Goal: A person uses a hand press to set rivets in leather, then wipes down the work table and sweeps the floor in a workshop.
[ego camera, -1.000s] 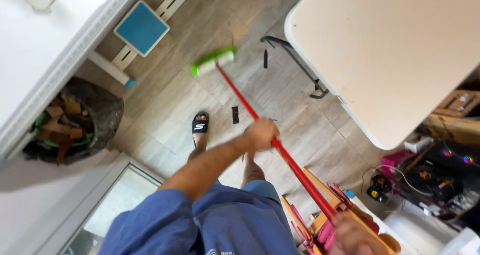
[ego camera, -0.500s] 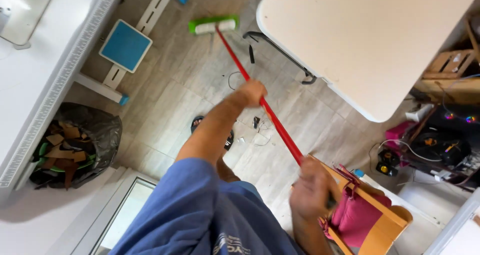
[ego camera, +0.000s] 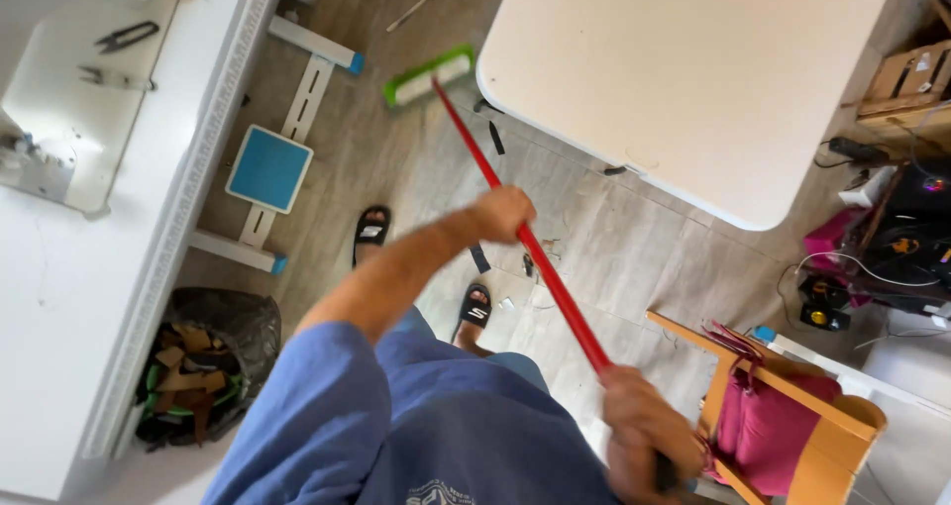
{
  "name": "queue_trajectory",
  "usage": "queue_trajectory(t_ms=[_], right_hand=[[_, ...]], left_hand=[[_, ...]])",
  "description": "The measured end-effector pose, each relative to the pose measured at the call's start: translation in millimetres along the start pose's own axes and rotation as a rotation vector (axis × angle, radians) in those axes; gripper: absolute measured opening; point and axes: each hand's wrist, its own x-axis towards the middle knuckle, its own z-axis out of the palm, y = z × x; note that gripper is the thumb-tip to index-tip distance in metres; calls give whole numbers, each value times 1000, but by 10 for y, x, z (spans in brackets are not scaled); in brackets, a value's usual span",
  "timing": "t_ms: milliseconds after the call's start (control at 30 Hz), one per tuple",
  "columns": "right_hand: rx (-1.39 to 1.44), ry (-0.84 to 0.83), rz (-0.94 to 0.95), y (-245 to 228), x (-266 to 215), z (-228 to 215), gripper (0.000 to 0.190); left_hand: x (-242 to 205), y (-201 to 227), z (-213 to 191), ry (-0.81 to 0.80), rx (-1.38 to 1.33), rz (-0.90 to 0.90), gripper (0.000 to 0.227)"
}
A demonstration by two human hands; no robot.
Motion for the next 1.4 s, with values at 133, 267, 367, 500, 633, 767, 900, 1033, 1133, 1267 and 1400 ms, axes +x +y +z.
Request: queue_trajectory(t_ms=[133,267,367,500,633,767,900,1033,1133,1267,1400], right_hand=[[196,83,-162,309,637,1296,26],[178,196,7,665,1225,2302,29],[46,180,51,792,1499,2838,30],[-1,176,201,239,1941,2668,27],[-274,-17,498,-795,2268,2161,24],[210,-321,329,-383,1640,1360,34],[243,-380,210,-424,1628,1187,23],[62,253,-124,-783,2248,1954,39],[111,29,-44,-581,2403,2067,22],[110,38,19,-80,2697,2446,18],[125,311,59,677,3436,2860,30]], left_hand=[[211,-1207,-817,-448,368,-13,21],[397,-2028,-1571,-617,229,-118,7],[267,-2880,-855,-521,248,-72,11],[99,-2716,-821,-186,73,90,9],[-384,-1644,-675,-39,-141,239,31],[-552,-818,-1729,-287,-262,90,41],[-485,-722,-2154,-550,-174,47,23],[-122,-1137,-2272,-469,-25,152,13],[236,-1812,-2419,-419,95,159,9],[712,-2228,-3117,-649,170,-19,9],[1544,-3134,-3440,-647,324,-41,8]])
